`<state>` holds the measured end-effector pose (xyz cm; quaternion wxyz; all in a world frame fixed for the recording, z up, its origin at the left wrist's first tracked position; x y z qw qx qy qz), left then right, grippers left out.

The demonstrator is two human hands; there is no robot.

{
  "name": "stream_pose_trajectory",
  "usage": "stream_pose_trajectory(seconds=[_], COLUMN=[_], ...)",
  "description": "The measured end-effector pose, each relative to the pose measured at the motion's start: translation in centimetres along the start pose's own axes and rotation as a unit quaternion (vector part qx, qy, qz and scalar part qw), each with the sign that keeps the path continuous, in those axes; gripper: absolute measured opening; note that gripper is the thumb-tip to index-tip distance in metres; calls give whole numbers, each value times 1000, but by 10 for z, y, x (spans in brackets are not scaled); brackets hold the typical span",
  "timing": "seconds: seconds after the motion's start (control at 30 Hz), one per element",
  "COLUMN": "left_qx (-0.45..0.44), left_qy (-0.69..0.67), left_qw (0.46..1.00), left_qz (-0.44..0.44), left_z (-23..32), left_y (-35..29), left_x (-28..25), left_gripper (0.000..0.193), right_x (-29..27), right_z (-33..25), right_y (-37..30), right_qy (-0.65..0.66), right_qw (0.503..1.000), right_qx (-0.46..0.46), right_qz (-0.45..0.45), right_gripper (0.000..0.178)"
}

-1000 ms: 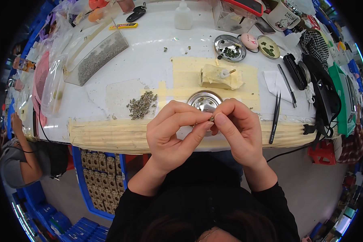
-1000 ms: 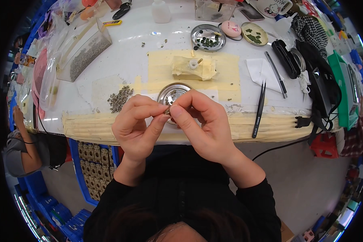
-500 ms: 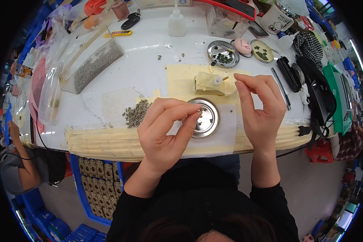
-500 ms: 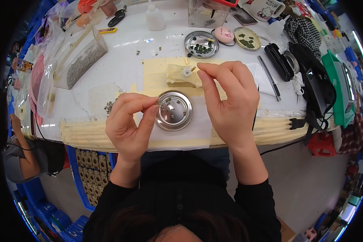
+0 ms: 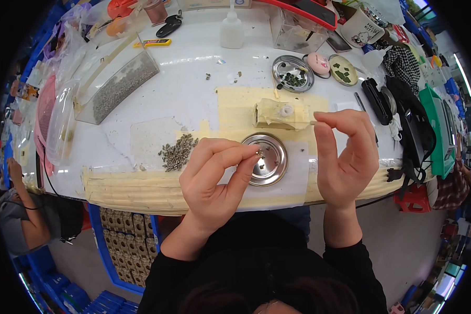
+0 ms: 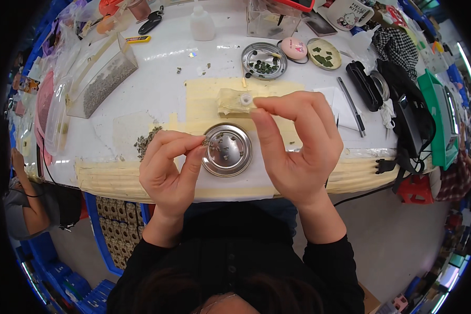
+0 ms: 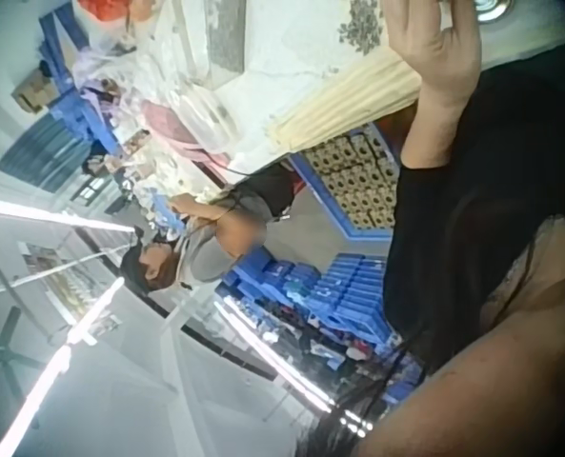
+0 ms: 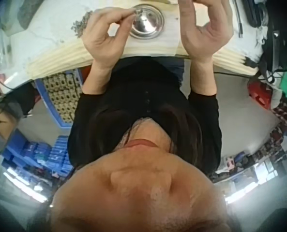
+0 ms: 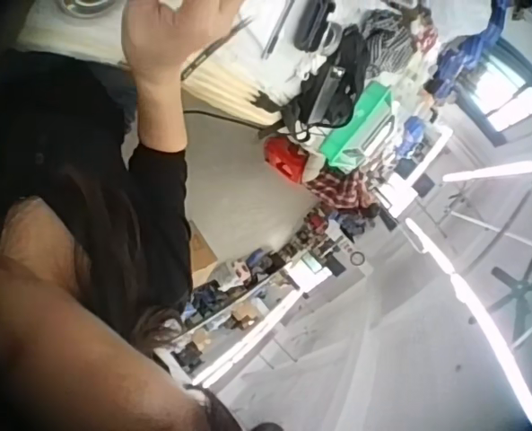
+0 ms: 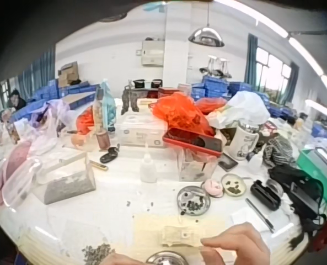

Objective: Assembling or sorting tiny components using hands and tweezers at a workbench.

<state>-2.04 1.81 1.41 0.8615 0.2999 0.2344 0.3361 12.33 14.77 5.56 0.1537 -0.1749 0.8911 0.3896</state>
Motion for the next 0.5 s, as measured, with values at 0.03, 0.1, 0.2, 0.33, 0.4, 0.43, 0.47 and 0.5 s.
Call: stream_pose_trajectory(seconds=[0.03, 0.1, 0.2, 0.33, 0.4, 0.43, 0.47, 0.5], left_qx=[6, 19, 25, 15, 9, 10, 11, 11], left_qy=[2, 5, 0, -6, -8, -6, -6, -5], left_qw=[1000, 1000, 1000, 1000, 1000, 1000, 1000, 1000], left_qz=[-1, -7, -9, -5, -8, -9, -10, -12], left_z=[1, 1, 1, 0, 0, 1, 1, 1], left_y=[0, 1, 2, 2, 1, 1, 1, 2], left_x=[0, 1, 1, 1, 1, 1, 1, 1], left_gripper=[20, 21, 22, 22, 22, 22, 22, 22], right_x=[2, 8, 25, 30, 30, 30, 29, 29], right_z=[0, 0, -1, -3, -2, -2, -2, -1], right_y=[-5, -12, -22, -24, -24, -24, -24, -25], right_qy=[60, 197, 340, 365, 360, 358, 355, 353], right_qw=[998, 975, 920, 907, 909, 909, 911, 912], right_qx=[21, 73, 179, 188, 184, 182, 179, 176], right_qz=[-31, -75, -82, -99, -105, -108, -109, -110], right_gripper=[9, 11, 14, 15, 14, 14, 14, 14])
Point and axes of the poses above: each hand's wrist, its own y-axis towards the middle knuckle, its own x-axis out of the palm, z = x × y, the point moved 4 cm from there along y, towards the middle knuckle, and after that the axes turned 6 degrees about x, right-handed, at the moved point
